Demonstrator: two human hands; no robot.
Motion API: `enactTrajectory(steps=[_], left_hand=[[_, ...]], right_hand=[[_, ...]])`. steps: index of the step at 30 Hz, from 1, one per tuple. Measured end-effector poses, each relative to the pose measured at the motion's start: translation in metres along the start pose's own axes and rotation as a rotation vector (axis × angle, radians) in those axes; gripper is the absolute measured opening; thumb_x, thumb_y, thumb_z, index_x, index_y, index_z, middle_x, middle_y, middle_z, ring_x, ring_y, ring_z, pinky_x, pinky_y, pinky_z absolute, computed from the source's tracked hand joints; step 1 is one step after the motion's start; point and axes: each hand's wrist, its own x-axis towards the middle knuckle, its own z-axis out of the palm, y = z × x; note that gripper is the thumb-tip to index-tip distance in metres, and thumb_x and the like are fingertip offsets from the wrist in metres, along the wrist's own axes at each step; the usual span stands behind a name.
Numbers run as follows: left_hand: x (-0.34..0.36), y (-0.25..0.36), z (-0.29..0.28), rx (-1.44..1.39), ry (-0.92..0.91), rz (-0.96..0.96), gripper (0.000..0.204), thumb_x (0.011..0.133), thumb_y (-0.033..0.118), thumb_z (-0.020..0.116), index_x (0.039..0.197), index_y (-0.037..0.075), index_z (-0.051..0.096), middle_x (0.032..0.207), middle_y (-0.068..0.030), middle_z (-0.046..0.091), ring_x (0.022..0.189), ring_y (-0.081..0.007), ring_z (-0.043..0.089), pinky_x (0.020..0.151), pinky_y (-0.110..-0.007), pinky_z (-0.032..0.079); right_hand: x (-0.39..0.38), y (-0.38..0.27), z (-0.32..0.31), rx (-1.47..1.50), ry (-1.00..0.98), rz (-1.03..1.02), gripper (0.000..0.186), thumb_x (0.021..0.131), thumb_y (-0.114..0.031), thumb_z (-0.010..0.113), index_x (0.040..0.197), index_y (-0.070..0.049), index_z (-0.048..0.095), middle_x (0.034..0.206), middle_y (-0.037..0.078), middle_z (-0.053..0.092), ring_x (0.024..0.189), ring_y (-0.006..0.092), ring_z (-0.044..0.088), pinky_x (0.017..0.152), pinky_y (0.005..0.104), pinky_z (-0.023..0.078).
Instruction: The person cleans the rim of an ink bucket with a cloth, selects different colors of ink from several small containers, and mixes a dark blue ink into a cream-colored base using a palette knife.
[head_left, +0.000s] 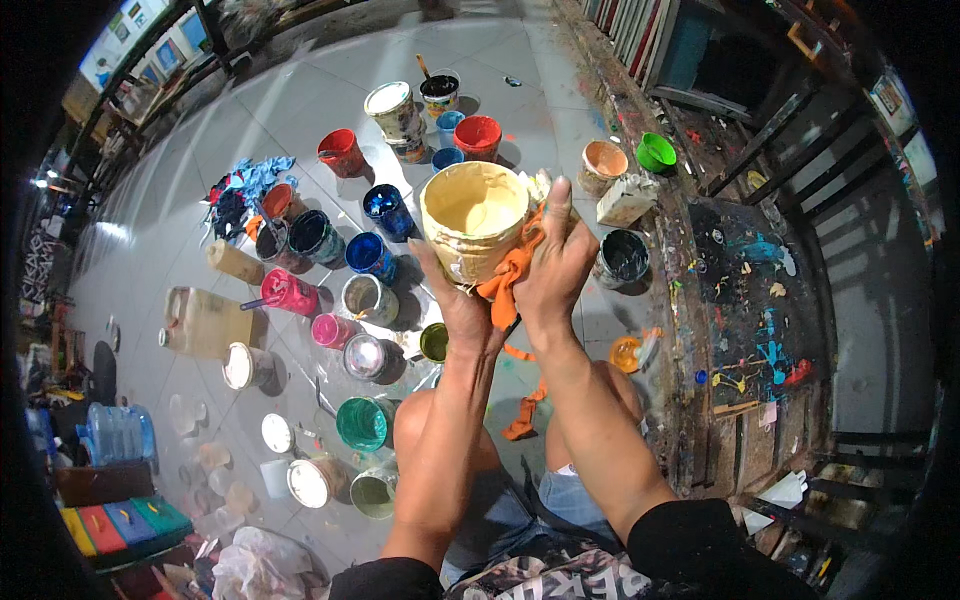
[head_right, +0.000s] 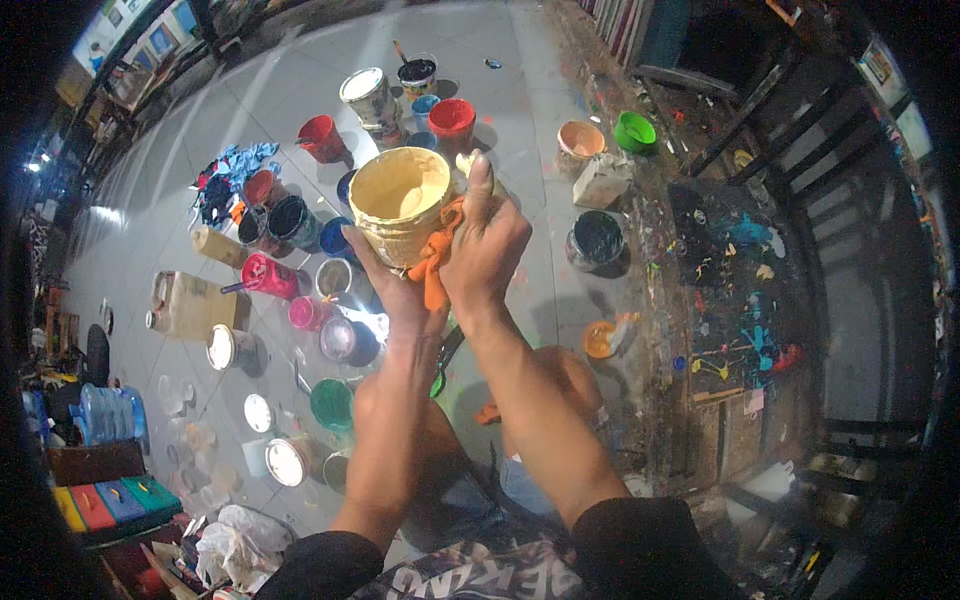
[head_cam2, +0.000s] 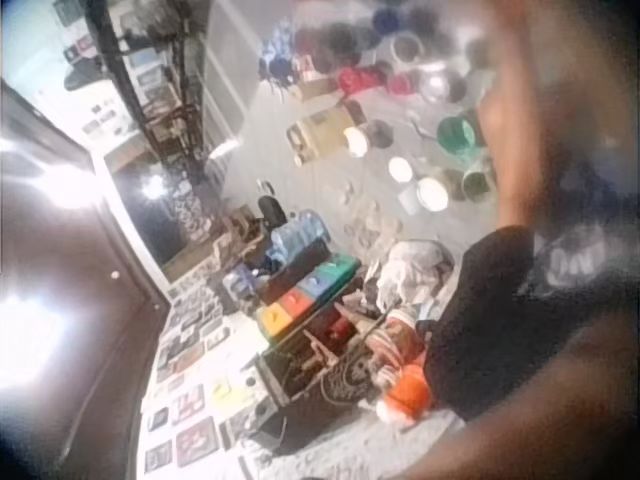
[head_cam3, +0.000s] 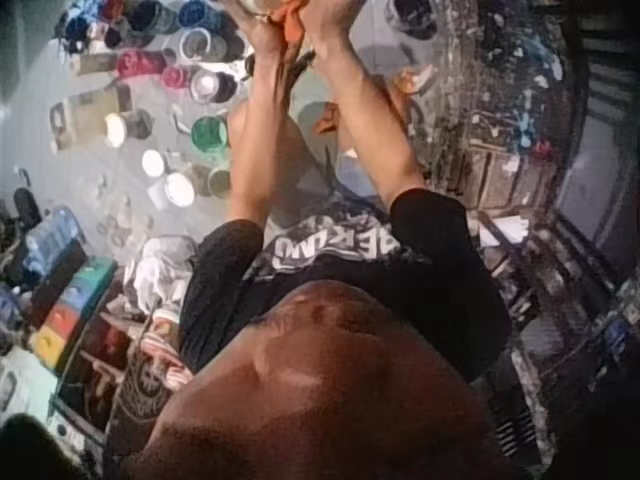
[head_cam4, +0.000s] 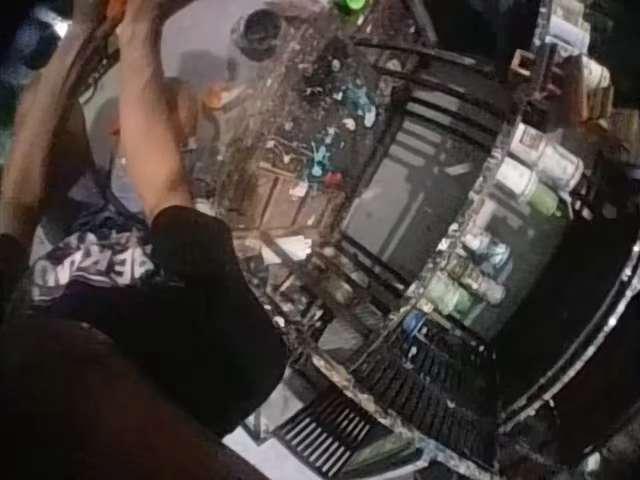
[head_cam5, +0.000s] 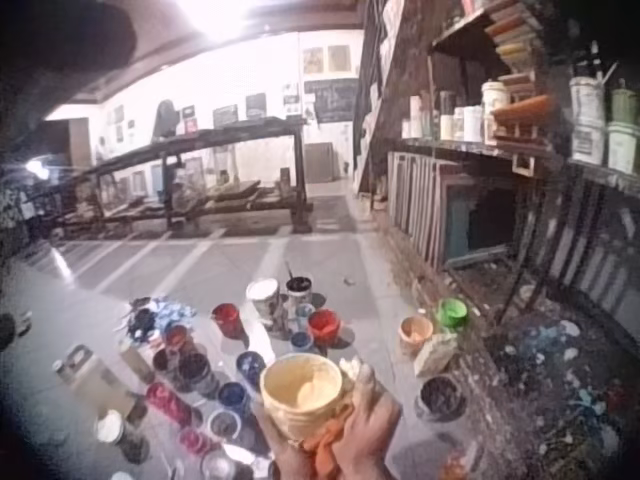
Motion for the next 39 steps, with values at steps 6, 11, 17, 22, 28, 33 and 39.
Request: enactTrajectory(steps=[6, 11, 17, 22, 28, 33, 39], left_hand=[[0.0, -0.009, -0.005, 0.03, 0.063, -0.001, 0.073, 0.098, 0.065, 0.035, 0.143, 0.008, 0.042, 0.14, -0.0111, 0.051, 0.126, -0.0273, 0.052, 0.107, -0.042, 0.042], [-0.004, -0.01, -0.003, -0.002, -0.041, -0.106, 0.081, 0.094, 0.07, 0.039, 0.148, 0.01, 0.036, 0.145, -0.0111, 0.046, 0.132, -0.0267, 0.048, 0.111, -0.044, 0.04], [-0.002, -0.011, -0.014, -0.12, -0.147, -0.186, 0.074, 0.095, 0.068, 0.04, 0.145, 0.013, 0.042, 0.141, -0.0102, 0.051, 0.128, -0.0284, 0.052, 0.107, -0.046, 0.043], [-0.002, -0.009, -0.029, -0.232, -0.209, -0.358, 0.081, 0.09, 0.073, 0.044, 0.145, 0.013, 0.042, 0.141, -0.0099, 0.051, 0.126, -0.0274, 0.054, 0.103, -0.044, 0.049], [-0.011, 0.0, -0.031, -0.29, -0.125, -0.479, 0.079, 0.09, 0.072, 0.044, 0.142, 0.014, 0.046, 0.139, -0.0118, 0.053, 0.123, -0.0305, 0.056, 0.103, -0.047, 0.047], [-0.014, 0.004, -0.04, -0.254, -0.159, -0.612, 0.085, 0.084, 0.079, 0.047, 0.143, 0.018, 0.044, 0.132, -0.011, 0.057, 0.102, -0.031, 0.061, 0.066, -0.037, 0.05], [-0.018, 0.017, -0.041, -0.227, -0.166, -0.765, 0.084, 0.086, 0.08, 0.04, 0.14, 0.017, 0.049, 0.122, -0.0154, 0.061, 0.09, -0.0361, 0.06, 0.059, -0.033, 0.044]], right_hand=[[0.01, 0.013, -0.007, 0.02, 0.017, -0.046, 0.049, 0.105, -0.035, 0.049, 0.087, 0.007, 0.069, 0.068, 0.012, 0.065, 0.059, 0.0185, 0.057, 0.058, 0.037, 0.045], [0.018, 0.012, -0.019, 0.011, 0.004, -0.008, 0.048, 0.104, -0.035, 0.05, 0.086, 0.005, 0.07, 0.061, 0.009, 0.06, 0.056, 0.016, 0.052, 0.056, 0.0356, 0.043], [0.023, 0.012, -0.024, 0.012, 0.03, 0.02, 0.037, 0.101, -0.03, 0.057, 0.096, 0.005, 0.071, 0.08, 0.008, 0.058, 0.063, 0.0154, 0.05, 0.058, 0.0359, 0.041], [0.033, 0.021, -0.029, -0.095, 0.034, 0.032, 0.034, 0.097, -0.028, 0.064, 0.108, 0.004, 0.069, 0.092, 0.012, 0.059, 0.076, 0.0182, 0.056, 0.068, 0.0356, 0.046], [0.035, 0.026, -0.025, -0.078, 0.025, 0.013, 0.046, 0.091, -0.034, 0.073, 0.114, 0.005, 0.066, 0.088, 0.008, 0.06, 0.073, 0.0149, 0.055, 0.064, 0.0319, 0.046], [0.035, 0.022, -0.024, -0.1, -0.073, 0.096, 0.055, 0.086, -0.038, 0.078, 0.116, 0.006, 0.064, 0.075, -0.001, 0.057, 0.067, 0.0068, 0.048, 0.06, 0.024, 0.041], [0.041, 0.044, -0.017, -0.207, -0.1, 0.01, 0.063, 0.081, -0.042, 0.081, 0.118, 0.006, 0.064, 0.07, -0.003, 0.057, 0.06, 0.0066, 0.048, 0.055, 0.0245, 0.041]])
